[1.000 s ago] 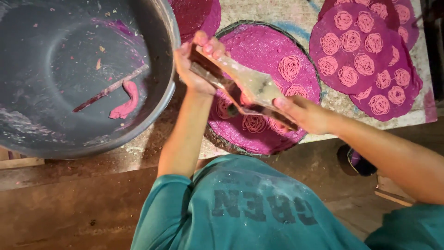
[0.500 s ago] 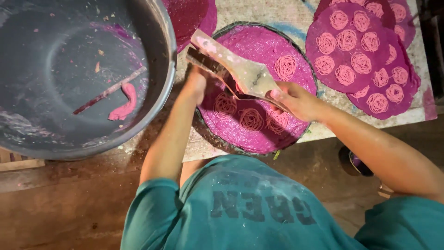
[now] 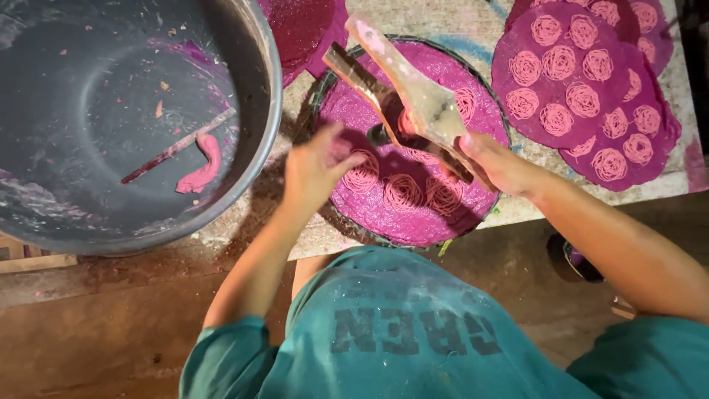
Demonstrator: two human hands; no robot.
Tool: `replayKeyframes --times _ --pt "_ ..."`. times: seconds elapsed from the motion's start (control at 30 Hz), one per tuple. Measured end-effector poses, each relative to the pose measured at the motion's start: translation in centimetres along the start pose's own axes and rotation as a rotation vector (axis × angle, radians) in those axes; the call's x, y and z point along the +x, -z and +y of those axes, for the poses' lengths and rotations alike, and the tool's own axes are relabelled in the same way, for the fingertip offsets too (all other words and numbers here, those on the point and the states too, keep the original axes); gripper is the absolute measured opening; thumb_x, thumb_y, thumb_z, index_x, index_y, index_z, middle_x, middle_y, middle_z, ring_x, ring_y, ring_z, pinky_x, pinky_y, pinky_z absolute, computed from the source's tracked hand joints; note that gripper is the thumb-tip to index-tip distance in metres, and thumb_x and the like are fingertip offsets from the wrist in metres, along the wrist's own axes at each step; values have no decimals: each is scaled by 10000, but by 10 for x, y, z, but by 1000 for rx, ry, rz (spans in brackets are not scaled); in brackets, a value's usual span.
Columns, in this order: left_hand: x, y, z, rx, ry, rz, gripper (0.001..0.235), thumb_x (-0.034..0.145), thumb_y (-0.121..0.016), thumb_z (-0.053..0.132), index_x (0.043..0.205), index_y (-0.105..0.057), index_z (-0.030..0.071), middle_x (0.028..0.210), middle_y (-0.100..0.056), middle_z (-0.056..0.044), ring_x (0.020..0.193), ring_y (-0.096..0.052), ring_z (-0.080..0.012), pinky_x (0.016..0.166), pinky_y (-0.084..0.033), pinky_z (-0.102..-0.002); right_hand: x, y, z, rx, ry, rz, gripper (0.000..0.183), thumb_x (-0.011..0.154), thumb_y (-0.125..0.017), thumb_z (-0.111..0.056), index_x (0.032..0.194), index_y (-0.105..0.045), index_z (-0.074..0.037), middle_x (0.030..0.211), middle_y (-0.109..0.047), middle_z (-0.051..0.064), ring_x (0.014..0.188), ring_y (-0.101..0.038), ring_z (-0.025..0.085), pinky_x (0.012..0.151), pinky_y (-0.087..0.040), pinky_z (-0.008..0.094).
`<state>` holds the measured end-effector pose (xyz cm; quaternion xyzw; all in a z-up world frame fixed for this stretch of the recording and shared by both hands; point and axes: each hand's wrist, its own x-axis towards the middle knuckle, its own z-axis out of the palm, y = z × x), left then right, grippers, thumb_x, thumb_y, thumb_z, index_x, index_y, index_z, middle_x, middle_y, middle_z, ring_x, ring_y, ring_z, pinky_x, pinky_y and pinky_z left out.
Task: The person loads pink dough into a handheld extruder and squeezes it onto a round tray to form spiral shapes. They repeatedly refill the extruder from a metal bowl and continue filling the tray with spirals.
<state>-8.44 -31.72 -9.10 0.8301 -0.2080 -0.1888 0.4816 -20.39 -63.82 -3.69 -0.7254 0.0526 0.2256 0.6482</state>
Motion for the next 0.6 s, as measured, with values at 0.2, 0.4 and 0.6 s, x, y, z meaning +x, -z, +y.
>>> replayKeyframes --times 0.2,0.4,0.6 --pt "91 -19 37 -1885 -320 -336 675 956 -503 665 1266 -637 81 997 -625 -34 1063 -638 -230 1135 -426 -474 -4 10 -26 41 -346 -153 661 1014 -394 -598 1191 -659 -19 970 -707 73 867 -638 157 791 -507 328" --pt "146 -31 30 -2019 -354 -269 435 1012 -520 575 875 -462 166 790 -486 22 788 -511 -155 954 -455 -386 27 17 -34 -466 -271 148 735 1032 -318 -620 1006 -699 8 777 -691 77 702 -643 170 676 -540 345" --pt "158 -46 15 -1975 -321 -141 375 979 -525 523 834 -462 183 746 -475 35 747 -509 -152 864 -455 -385 37 19 -43 -417 -190 79 743 1028 -320 -632 939 -664 20 688 -617 70 616 -616 178 598 -529 343"
